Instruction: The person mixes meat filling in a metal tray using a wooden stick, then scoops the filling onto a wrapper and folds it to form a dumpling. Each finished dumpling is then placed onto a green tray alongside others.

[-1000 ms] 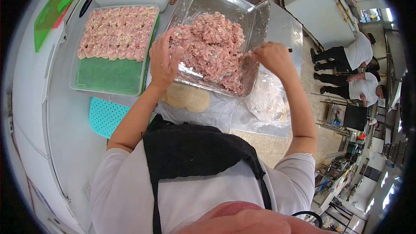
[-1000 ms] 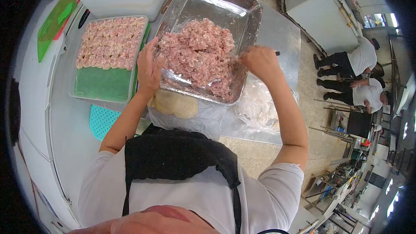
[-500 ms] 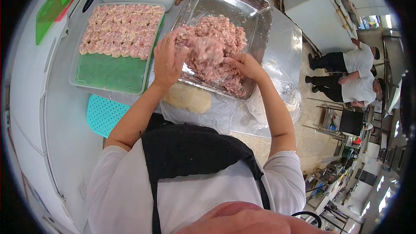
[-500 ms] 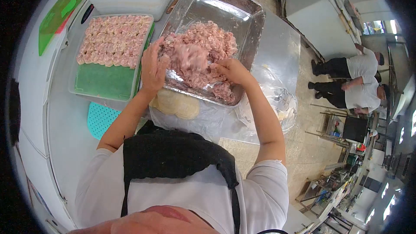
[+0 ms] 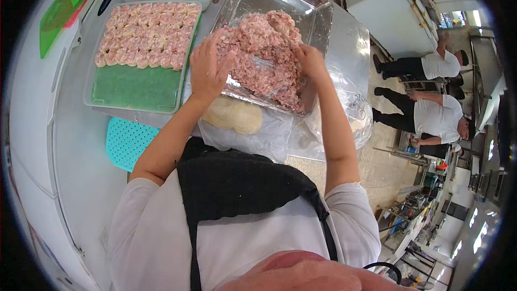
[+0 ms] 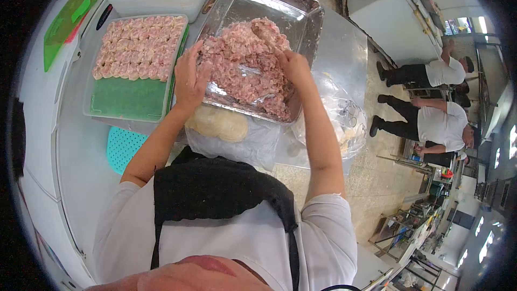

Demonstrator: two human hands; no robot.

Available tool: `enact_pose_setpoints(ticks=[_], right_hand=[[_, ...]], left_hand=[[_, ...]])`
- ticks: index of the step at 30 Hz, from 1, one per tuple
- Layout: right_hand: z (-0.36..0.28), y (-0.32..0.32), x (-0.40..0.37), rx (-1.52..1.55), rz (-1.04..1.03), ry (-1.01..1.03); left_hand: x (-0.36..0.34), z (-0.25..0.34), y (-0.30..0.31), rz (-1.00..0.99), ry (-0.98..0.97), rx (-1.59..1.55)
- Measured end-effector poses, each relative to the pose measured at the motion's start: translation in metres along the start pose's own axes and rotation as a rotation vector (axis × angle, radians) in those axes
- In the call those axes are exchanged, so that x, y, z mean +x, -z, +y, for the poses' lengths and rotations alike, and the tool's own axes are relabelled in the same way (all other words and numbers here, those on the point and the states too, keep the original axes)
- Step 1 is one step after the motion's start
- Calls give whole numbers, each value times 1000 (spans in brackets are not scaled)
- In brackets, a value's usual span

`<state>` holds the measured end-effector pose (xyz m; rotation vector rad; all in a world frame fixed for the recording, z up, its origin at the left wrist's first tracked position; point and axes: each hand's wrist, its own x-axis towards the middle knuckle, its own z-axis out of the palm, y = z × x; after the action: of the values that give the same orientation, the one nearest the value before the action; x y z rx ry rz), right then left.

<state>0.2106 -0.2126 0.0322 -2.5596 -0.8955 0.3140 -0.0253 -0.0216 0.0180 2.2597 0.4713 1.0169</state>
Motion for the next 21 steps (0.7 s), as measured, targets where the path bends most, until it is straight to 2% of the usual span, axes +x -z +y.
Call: enact_pose_setpoints(ticks=[1, 3, 4, 6, 7, 9, 10, 12, 15, 19, 21], right_hand=[[-12, 15, -4, 0, 4, -4], [-45, 59, -15, -417, -41, 58], [-61, 76, -17, -421, -41, 55], [-84, 97, -25, -633, -44, 103], [-89, 93, -26, -634, -44, 101], [-101, 77, -20, -384, 71, 273], [-95, 59, -15, -384, 73, 273], [-65, 11, -10, -479, -44, 141], [-16, -17, -25, -437, -34, 145], [-16, 18, -52, -567, -114, 11], [-37, 53, -70, -783, -63, 158]], left_hand=[[-1, -2, -2, 26, -14, 5], [-1, -3, -1, 51, -26, 4], [-1, -1, 0, 30, -13, 14], [-2, -1, 1, 1, -2, 21], [-2, -1, 1, 8, -7, 15], [-2, -1, 2, 18, -11, 7], [-2, 0, 2, 10, -4, 11], [-2, -3, 1, 2, -7, 13], [-6, -8, -2, 26, 2, 18], [-3, -5, 0, 18, -13, 26], [-3, -5, -1, 12, -18, 2]])
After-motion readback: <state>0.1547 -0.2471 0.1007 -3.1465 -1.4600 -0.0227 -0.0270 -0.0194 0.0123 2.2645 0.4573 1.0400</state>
